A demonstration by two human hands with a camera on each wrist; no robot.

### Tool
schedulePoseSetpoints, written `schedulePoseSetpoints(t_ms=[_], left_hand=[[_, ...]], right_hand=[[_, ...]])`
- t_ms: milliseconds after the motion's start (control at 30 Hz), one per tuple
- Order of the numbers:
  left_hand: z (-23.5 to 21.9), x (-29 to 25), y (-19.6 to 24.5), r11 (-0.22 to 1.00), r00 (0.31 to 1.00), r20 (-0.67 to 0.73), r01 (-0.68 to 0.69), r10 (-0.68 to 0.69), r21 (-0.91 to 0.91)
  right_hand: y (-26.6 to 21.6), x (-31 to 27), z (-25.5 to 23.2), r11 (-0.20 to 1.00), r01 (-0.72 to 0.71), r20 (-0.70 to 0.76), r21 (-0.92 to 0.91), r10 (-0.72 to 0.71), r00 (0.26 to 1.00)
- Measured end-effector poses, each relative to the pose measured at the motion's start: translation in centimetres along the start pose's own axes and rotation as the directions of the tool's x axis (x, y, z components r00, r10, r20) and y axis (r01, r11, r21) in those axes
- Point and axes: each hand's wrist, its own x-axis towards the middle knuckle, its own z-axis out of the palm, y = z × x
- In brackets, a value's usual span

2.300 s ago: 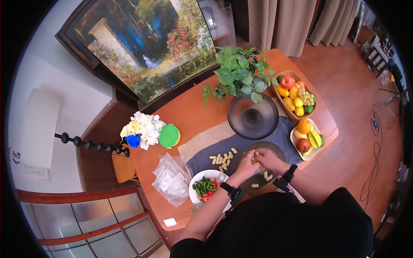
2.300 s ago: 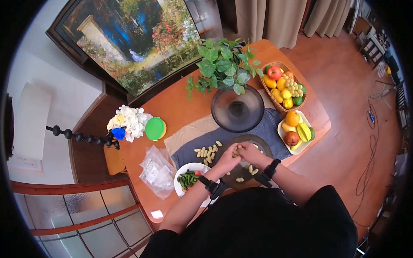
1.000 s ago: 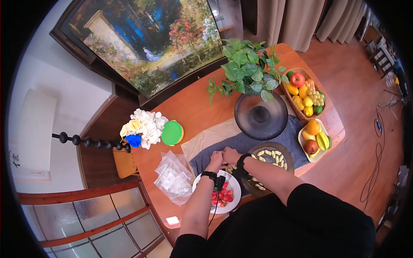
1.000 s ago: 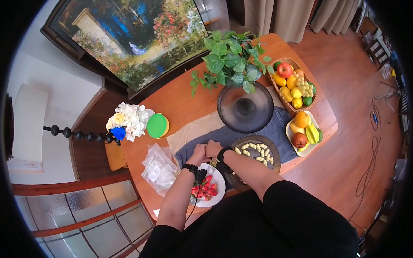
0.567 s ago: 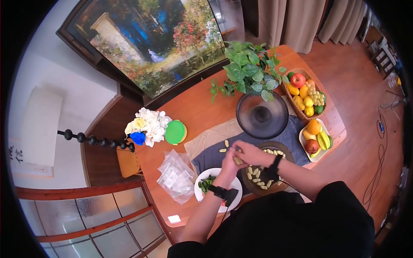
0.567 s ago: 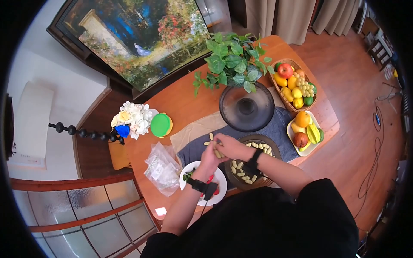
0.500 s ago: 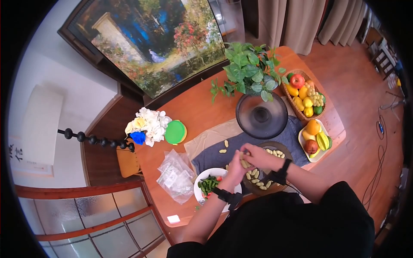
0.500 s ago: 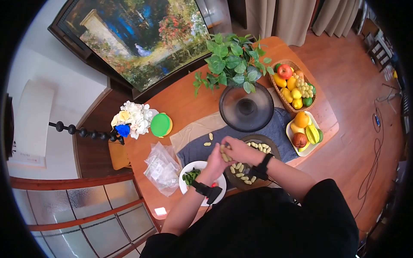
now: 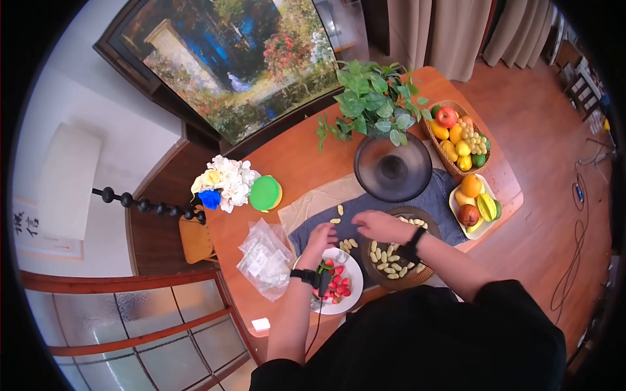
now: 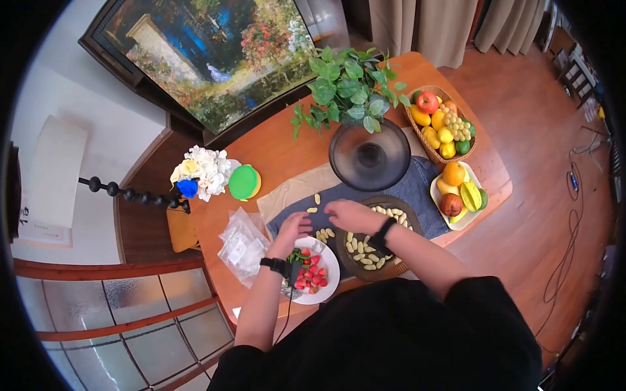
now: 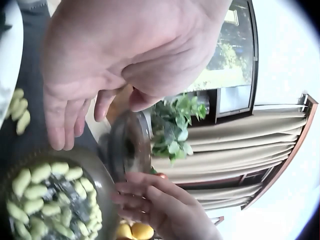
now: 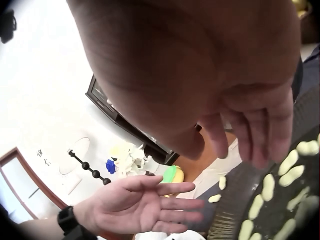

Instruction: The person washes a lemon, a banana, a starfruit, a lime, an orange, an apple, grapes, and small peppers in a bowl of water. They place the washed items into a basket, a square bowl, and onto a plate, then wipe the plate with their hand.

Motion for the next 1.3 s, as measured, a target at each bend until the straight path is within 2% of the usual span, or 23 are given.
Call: schedulePoseSetpoints(t_ms=[33,100,133,167,200,233,267,300,400,500,533,567,633,667,733,800,900,967,1067,1167,1233,1267,1300], left_hand=[[-0.7,0.9,-1.0,1.0,1.0,-0.003,0.002,-0.002,0.001],[-2.2,3.9,-3.6,0.958,0.985,-0.026,-0.157,0.168,0.241],[-2.9,6.2,-5.5,0.838,0.977,0.004,-0.183,0.211,0.513],[-2.4,5.3,-4.7,0.837,0.978,0.002,-0.181,0.21,0.516],[-1.0,3.5,-3.0,0.713,0.989,-0.017,-0.096,0.15,0.695],[0.1,2.8,-2.0,0.548,0.994,-0.049,-0.011,0.095,0.836],[0.6,3.1,-2.0,0.559,0.999,-0.052,0.04,0.005,0.828],[0.7,3.7,-2.4,0.559,0.999,-0.048,0.037,0.005,0.828],[1.5,4.4,-2.4,0.587,0.995,-0.023,0.077,-0.098,0.806],[1.7,4.5,-2.1,0.605,0.994,0.004,0.064,-0.111,0.794],[1.5,4.5,-2.0,0.6,0.993,0.009,0.062,-0.115,0.798],[1.3,4.6,-1.8,0.641,0.994,0.035,0.04,-0.104,0.767],[0.9,4.7,-1.7,0.68,0.993,0.065,0.019,-0.099,0.733],[0.7,4.8,-1.6,0.595,0.995,0.01,0.049,-0.096,0.802],[-0.3,5.2,-2.1,0.416,0.999,-0.02,0.029,-0.025,0.909],[-1.1,5.3,-3.0,0.393,0.998,-0.051,0.065,-0.046,0.917],[-1.2,5.8,-3.5,0.392,0.996,-0.061,0.083,-0.067,0.916],[-1.6,6.6,-4.8,0.417,0.996,-0.04,0.07,-0.08,0.906],[-2.1,7.3,-5.5,0.484,0.998,0.036,-0.005,-0.056,0.875],[-2.9,8.1,-6.2,0.537,0.986,0.166,-0.14,0.0,0.832],[-3.7,8.7,-7.6,0.441,0.929,0.338,-0.37,0.152,0.818],[-3.8,8.9,-8.1,0.442,0.929,0.338,-0.368,0.15,0.818],[-3.8,9.0,-8.3,0.535,0.952,0.262,-0.307,0.16,0.787]], right_hand=[[0.4,1.3,1.9,0.996,-0.011,0.073,-0.085,0.017,0.997],[1.4,3.9,5.4,0.986,-0.012,0.143,-0.167,0.036,0.989],[1.9,5.1,7.0,0.946,-0.062,0.327,-0.319,0.171,0.929],[2.3,5.9,8.2,0.88,-0.075,0.473,-0.468,0.322,0.82],[2.5,6.3,9.0,0.882,-0.076,0.472,-0.466,0.32,0.822],[2.6,6.5,9.7,0.852,-0.118,0.493,-0.51,0.402,0.772],[2.5,6.5,10.3,0.818,-0.157,0.51,-0.554,0.482,0.713],[2.1,6.5,10.6,0.816,-0.161,0.508,-0.555,0.485,0.712],[2.5,6.0,12.6,0.855,-0.337,0.383,-0.394,0.487,0.785],[5.0,5.9,15.5,0.881,-0.302,0.38,-0.363,0.436,0.816],[5.0,6.7,15.8,0.862,-0.265,0.522,-0.431,0.478,0.706],[5.0,6.9,16.1,0.86,-0.273,0.517,-0.43,0.483,0.706],[4.6,6.7,17.2,0.841,-0.293,0.331,-0.455,0.465,0.821],[4.7,7.0,17.3,0.818,-0.316,0.401,-0.481,0.526,0.75],[3.7,7.6,16.0,0.817,-0.349,0.433,-0.46,0.549,0.715],[3.3,7.8,15.6,0.813,-0.385,0.466,-0.438,0.571,0.675],[3.4,7.8,16.1,0.863,-0.308,0.576,-0.401,0.499,0.648],[3.8,7.1,17.6,0.863,-0.396,0.464,-0.313,0.503,0.729],[4.2,6.8,18.5,0.803,-0.527,0.349,-0.28,0.596,0.723],[5.8,6.2,19.4,0.823,-0.545,0.292,-0.161,0.567,0.77],[7.3,6.1,20.4,0.846,-0.505,0.276,-0.173,0.534,0.799],[7.9,6.0,21.0,0.867,-0.462,0.261,-0.185,0.497,0.828],[7.3,5.9,20.8,0.867,-0.462,0.263,-0.185,0.497,0.827]])
